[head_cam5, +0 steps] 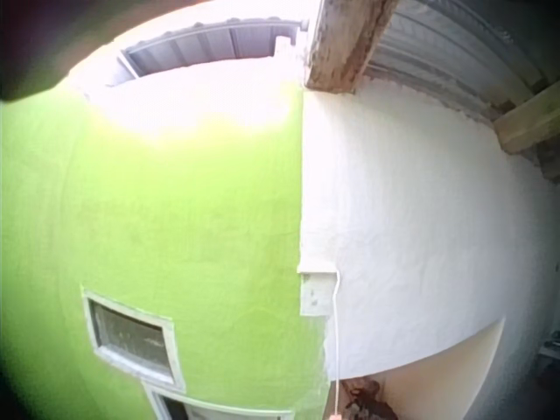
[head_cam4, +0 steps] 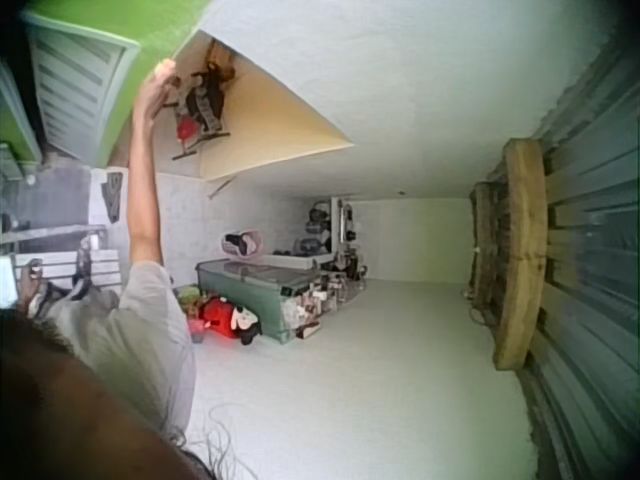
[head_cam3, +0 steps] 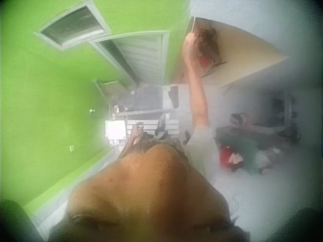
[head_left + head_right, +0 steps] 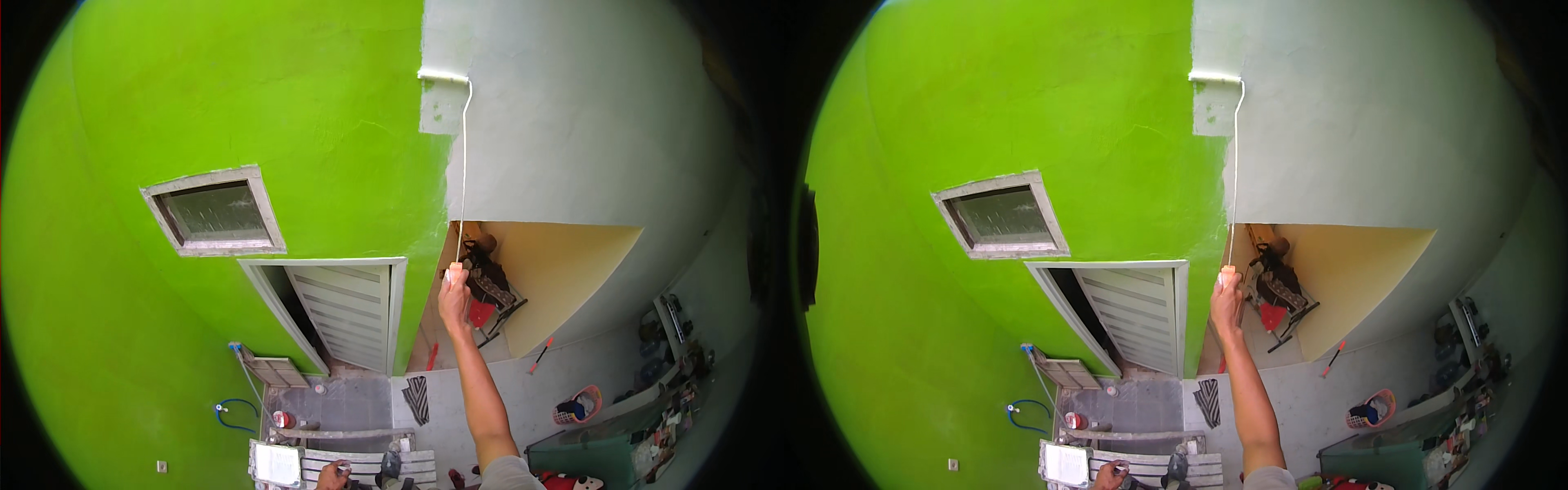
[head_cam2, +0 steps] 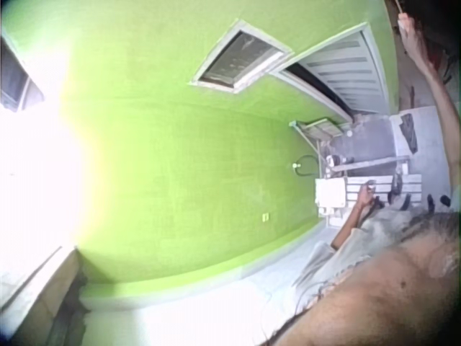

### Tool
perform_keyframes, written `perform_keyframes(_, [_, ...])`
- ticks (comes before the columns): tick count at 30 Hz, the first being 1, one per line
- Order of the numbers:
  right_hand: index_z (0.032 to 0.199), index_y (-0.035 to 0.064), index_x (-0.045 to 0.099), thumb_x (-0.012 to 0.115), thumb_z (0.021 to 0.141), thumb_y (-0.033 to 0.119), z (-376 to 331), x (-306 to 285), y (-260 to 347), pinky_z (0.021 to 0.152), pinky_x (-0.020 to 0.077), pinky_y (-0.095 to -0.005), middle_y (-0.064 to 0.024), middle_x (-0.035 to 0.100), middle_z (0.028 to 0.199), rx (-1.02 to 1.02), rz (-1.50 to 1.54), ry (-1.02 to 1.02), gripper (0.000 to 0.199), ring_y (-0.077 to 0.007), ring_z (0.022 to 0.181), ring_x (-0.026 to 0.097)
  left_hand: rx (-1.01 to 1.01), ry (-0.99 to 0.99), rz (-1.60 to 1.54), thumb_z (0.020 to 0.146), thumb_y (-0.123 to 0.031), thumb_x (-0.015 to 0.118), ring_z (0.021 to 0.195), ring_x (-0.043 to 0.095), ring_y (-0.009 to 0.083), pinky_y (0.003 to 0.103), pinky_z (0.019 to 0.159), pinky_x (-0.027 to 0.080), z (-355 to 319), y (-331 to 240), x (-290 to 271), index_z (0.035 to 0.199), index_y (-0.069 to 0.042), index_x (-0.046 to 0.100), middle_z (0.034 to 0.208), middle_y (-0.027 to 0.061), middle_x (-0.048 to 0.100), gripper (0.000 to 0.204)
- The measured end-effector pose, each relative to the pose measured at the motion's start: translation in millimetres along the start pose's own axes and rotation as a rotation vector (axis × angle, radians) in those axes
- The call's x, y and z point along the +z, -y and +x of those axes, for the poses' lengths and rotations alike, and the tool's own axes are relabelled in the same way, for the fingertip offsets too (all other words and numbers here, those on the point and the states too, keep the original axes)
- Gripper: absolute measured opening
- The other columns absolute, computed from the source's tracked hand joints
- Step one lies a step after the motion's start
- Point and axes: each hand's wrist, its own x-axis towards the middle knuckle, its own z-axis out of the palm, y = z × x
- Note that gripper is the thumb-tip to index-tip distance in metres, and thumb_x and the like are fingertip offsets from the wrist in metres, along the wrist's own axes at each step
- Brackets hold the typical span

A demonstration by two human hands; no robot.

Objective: The person paints a wall using a roller. They dip the roller in a paint tray, apply white paint to a wall section, and occasionally smooth the wet paint with their hands.

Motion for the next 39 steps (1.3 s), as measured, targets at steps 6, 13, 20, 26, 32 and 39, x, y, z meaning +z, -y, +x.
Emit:
perform_keyframes(6, [0.114,-0.0034,0.039,0.057,0.096,0.016,-28,14,-26,0.064,0.0482,-0.0595,-0.0351,0.064,0.082,0.079,-0.012,0.075,0.032,-0.0533,0.078,0.063,-0.212,0.107,0.123,0.083,-0.030,0.071,0.087,0.072,0.0307,0.040,0.082,0.055,16,11,-2,0.117,-0.011,0.071,0.092,0.0163,0.074,0.039])
perform_keyframes(13, [0.127,-0.0081,0.036,0.056,0.096,0.018,-63,27,-50,0.070,0.0510,-0.0574,-0.0344,0.065,0.086,0.129,-0.101,0.147,0.045,-0.0511,0.081,0.065,-0.146,0.129,0.058,0.086,-0.028,0.068,0.083,0.073,0.0270,0.037,0.080,0.056,14,36,9,0.115,-0.012,0.071,0.090,0.0138,0.074,0.033])
perform_keyframes(20, [0.125,-0.0070,0.038,0.055,0.097,0.018,-97,33,-69,0.070,0.0513,-0.0571,-0.0345,0.065,0.088,0.160,-0.077,0.196,0.042,-0.0520,0.082,0.064,-0.147,0.123,0.038,0.086,-0.026,0.069,0.088,0.073,0.0263,0.035,0.083,0.056,12,42,10,0.116,-0.009,0.070,0.096,0.0126,0.075,0.035])
perform_keyframes(26, [0.120,-0.0051,0.039,0.055,0.098,0.018,-103,38,-79,0.071,0.0507,-0.0576,-0.0350,0.065,0.089,0.132,-0.044,0.150,0.036,-0.0523,0.083,0.064,-0.024,0.036,-0.036,0.086,-0.022,0.068,0.073,0.066,0.0226,0.036,0.068,0.053,0,40,13,0.118,-0.008,0.068,0.085,0.0106,0.072,0.035])
perform_keyframes(32, [0.125,-0.0056,0.039,0.055,0.098,0.018,-67,28,-59,0.068,0.0484,-0.0584,-0.0355,0.064,0.088,0.088,0.014,0.107,0.039,-0.0529,0.084,0.063,-0.218,0.127,0.071,0.085,-0.024,0.069,0.085,0.072,0.0279,0.036,0.081,0.055,10,26,4,0.115,-0.009,0.071,0.093,0.0142,0.074,0.034])
perform_keyframes(39, [0.121,-0.0045,0.038,0.055,0.096,0.016,-44,20,-47,0.066,0.0488,-0.0593,-0.0354,0.064,0.085,0.029,0.002,0.059,0.036,-0.0530,0.079,0.063,-0.138,0.116,0.031,0.088,-0.023,0.069,0.088,0.072,0.0243,0.036,0.083,0.055,10,48,13,0.116,-0.006,0.070,0.097,0.0134,0.075,0.033])
